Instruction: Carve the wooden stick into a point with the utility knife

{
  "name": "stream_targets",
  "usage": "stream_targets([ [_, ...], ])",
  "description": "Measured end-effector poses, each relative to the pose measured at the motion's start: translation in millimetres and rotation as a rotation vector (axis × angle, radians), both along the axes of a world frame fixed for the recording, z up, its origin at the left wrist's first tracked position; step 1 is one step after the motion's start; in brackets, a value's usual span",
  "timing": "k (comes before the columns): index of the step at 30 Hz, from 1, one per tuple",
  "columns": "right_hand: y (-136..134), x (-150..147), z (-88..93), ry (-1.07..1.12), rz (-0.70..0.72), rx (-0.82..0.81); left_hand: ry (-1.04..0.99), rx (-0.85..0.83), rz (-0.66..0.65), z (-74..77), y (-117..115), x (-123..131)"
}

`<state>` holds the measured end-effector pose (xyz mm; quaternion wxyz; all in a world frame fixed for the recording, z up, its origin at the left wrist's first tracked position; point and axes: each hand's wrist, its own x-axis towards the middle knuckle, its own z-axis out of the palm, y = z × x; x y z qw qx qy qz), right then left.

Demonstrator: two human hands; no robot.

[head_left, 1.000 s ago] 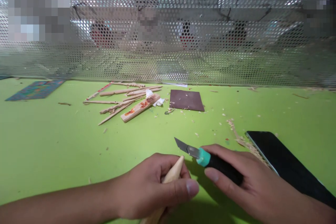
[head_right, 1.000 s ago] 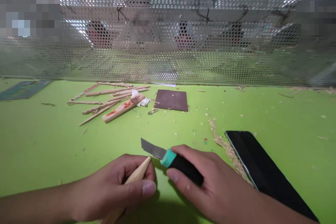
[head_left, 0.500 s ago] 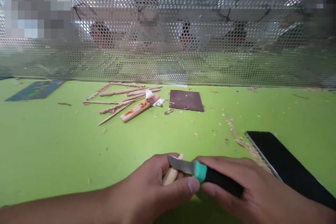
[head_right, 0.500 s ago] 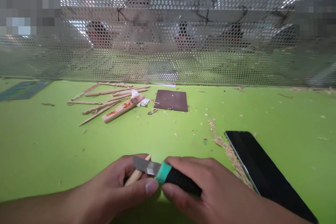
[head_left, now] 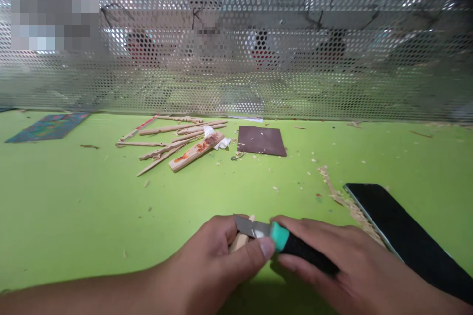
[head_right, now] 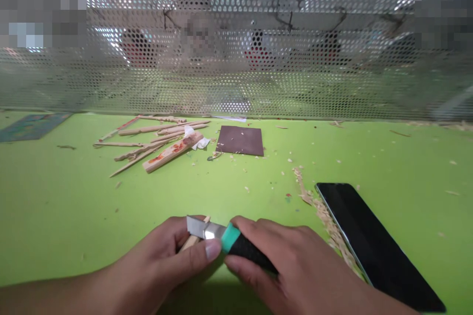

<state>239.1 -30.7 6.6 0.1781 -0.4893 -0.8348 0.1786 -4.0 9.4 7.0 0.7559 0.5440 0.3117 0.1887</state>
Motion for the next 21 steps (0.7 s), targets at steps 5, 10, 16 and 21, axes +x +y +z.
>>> stream_targets([
  [5, 6, 2, 2.1, 0.001, -0.092, 0.071, 0.103, -0.009, 0.050, -4.7, -4, 1],
  [10, 9, 0, 9.1, 0.047, -0.082, -0.009, 0.096, 0.024, 0.036, -3.2, -2, 1],
  [16, 7, -6, 18.9, 0.131, -0.039, -0.222, 0.044, 0.069, 0.008, 1.6, 1, 0],
  [21, 5, -7, 18.5, 0.110, -0.027, -0.290, 0.125, 0.027, 0.027, -3.7, -1, -1],
])
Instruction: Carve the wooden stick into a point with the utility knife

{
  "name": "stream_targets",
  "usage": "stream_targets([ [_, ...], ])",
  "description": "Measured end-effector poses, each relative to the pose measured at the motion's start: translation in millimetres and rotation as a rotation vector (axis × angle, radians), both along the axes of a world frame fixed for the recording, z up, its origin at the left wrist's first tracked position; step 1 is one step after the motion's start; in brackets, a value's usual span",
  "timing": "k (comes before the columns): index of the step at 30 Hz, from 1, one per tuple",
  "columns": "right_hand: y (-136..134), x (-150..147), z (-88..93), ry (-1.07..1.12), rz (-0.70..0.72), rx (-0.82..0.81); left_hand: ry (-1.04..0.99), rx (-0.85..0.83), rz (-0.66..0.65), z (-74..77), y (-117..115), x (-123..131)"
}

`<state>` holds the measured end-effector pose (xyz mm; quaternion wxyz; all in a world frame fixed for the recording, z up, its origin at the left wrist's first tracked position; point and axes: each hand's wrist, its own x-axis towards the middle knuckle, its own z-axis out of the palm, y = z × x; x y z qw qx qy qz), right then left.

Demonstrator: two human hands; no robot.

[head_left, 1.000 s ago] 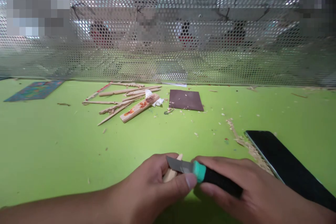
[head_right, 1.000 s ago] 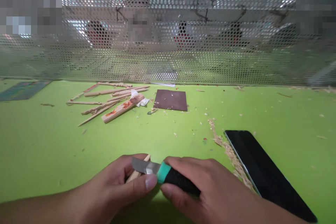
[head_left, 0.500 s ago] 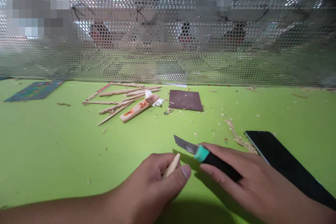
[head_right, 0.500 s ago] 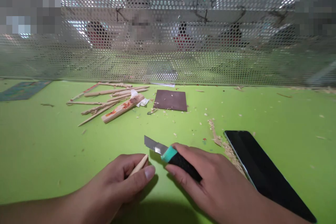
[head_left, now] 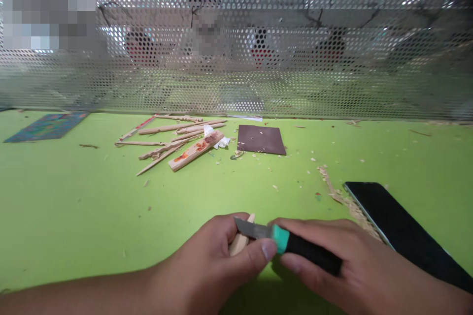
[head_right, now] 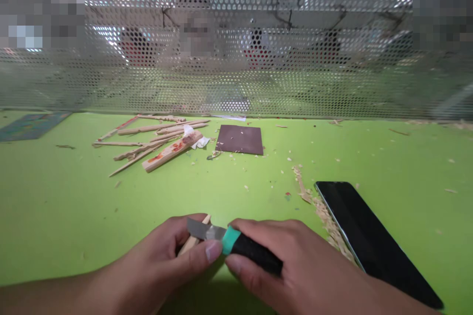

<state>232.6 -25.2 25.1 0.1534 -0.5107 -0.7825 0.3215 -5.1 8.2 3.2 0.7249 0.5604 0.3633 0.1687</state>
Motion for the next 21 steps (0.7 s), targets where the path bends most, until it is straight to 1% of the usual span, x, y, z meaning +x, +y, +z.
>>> stream_targets([
  [5, -5, 4, -10.2, -0.112, -0.014, 0.151, 0.015, 0.045, 0.072, -3.5, -4, 4],
  [8, -5, 6, -13.4, -0.172, -0.002, 0.218, 0.009, 0.064, 0.098, -1.0, -4, 6],
  [10, -3, 7, -13.2, -0.189, -0.029, 0.247, 0.001, 0.076, 0.104, 0.9, -4, 7],
  [12, -1, 7, -12.3, -0.180, -0.066, 0.277, -0.005, 0.050, 0.104, 1.2, -4, 7],
  [14, 2, 6, -11.8, -0.155, -0.086, 0.314, -0.028, -0.039, 0.105, -0.4, -5, 6],
  [16, 3, 6, -11.4, -0.138, -0.092, 0.334, -0.054, -0.135, 0.098, -2.9, -6, 6],
  [17, 3, 6, -11.2, -0.129, -0.092, 0.340, -0.064, -0.157, 0.099, -4.0, -6, 6],
  [18, 3, 6, -10.7, -0.123, -0.091, 0.334, -0.069, -0.155, 0.099, -5.0, -6, 6],
  [21, 3, 5, -9.0, -0.098, -0.071, 0.284, -0.074, -0.079, 0.076, -6.2, -4, 5],
])
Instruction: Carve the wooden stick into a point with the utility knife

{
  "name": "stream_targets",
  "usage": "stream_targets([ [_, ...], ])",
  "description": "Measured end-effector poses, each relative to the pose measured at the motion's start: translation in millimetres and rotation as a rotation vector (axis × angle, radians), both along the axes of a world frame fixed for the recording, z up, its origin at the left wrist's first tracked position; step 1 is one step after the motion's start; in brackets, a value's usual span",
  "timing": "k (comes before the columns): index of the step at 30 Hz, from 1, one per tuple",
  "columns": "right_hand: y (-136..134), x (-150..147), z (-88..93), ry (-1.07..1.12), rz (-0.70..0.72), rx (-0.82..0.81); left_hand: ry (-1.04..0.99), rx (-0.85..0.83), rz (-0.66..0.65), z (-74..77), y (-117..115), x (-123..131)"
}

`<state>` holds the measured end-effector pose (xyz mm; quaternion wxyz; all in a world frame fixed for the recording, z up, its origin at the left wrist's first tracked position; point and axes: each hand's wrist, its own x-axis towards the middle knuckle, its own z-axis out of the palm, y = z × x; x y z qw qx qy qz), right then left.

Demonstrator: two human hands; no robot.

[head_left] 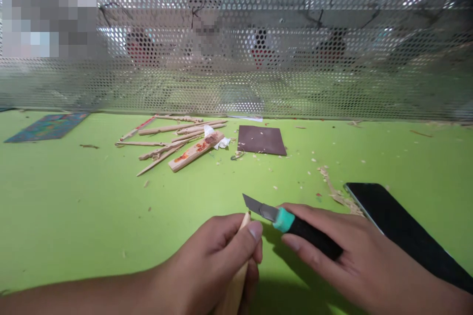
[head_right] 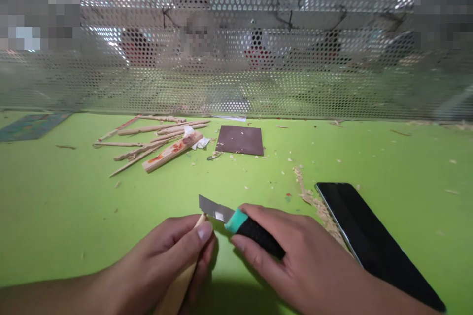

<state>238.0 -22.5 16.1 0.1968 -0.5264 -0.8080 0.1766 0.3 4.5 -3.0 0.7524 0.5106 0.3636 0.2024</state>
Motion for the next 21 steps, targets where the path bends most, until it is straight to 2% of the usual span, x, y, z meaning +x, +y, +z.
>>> stream_targets([
  [6, 0.6, -1.7, 1.4, 0.041, 0.034, -0.074, 0.024, 0.157, -0.083, 3.1, 5.6, -5.3],
  [13, -3.5, -2.5, -1.1, 0.066, 0.132, -0.147, 0.008, 0.120, -0.115, 6.6, 7.5, -5.5],
  [21, 1.6, 0.3, -7.6, 0.016, 0.017, -0.036, 0.091, 0.072, -0.033, 1.0, 1.6, -1.4],
])
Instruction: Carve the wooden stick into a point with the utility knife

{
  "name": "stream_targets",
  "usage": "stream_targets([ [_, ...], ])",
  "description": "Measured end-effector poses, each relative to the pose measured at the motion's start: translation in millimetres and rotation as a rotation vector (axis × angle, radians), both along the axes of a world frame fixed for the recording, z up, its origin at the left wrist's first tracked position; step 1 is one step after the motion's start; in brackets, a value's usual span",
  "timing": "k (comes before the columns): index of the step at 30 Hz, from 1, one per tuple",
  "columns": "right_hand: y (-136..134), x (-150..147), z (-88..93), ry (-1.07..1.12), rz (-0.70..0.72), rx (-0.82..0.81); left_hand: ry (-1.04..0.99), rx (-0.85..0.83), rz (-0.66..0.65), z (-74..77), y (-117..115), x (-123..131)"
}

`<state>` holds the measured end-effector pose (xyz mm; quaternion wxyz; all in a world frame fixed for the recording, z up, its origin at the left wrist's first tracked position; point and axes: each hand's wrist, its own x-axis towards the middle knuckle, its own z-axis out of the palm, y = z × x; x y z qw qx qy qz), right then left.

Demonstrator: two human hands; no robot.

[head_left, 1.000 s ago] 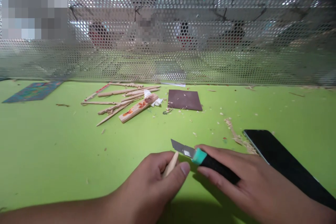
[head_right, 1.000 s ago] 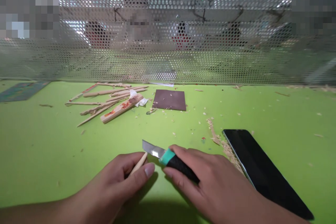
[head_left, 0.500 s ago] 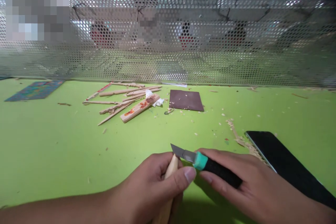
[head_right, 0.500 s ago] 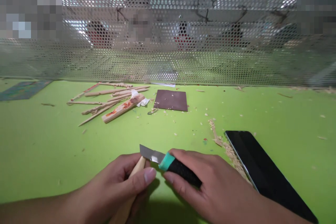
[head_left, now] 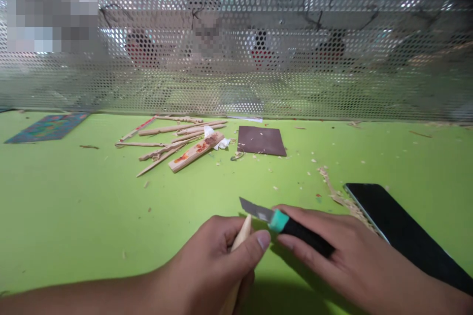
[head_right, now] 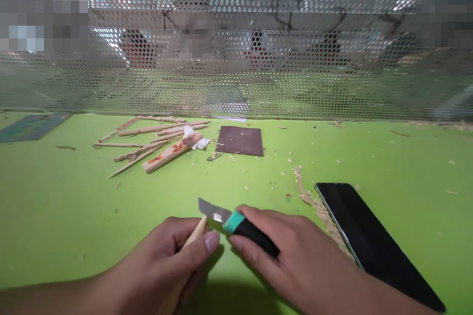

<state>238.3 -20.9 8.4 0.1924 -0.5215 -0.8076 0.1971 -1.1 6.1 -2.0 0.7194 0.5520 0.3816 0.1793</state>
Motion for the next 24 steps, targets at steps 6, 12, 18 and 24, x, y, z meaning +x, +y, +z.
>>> stream_targets([
  [6, 3, 2, 2.6, 0.032, -0.004, 0.018, -0.031, -0.058, -0.061, -1.0, 3, -1],
  [12, 2, 2, 5.3, 0.071, 0.118, -0.080, -0.035, -0.096, -0.091, -1.2, 4, -2],
  [18, -4, 1, -4.9, 0.031, 0.105, 0.021, -0.056, -0.149, -0.079, 1.4, 6, -1],
  [24, -1, -1, -4.2, 0.001, 0.005, 0.046, 0.006, -0.136, -0.015, 0.9, 4, 2],
])
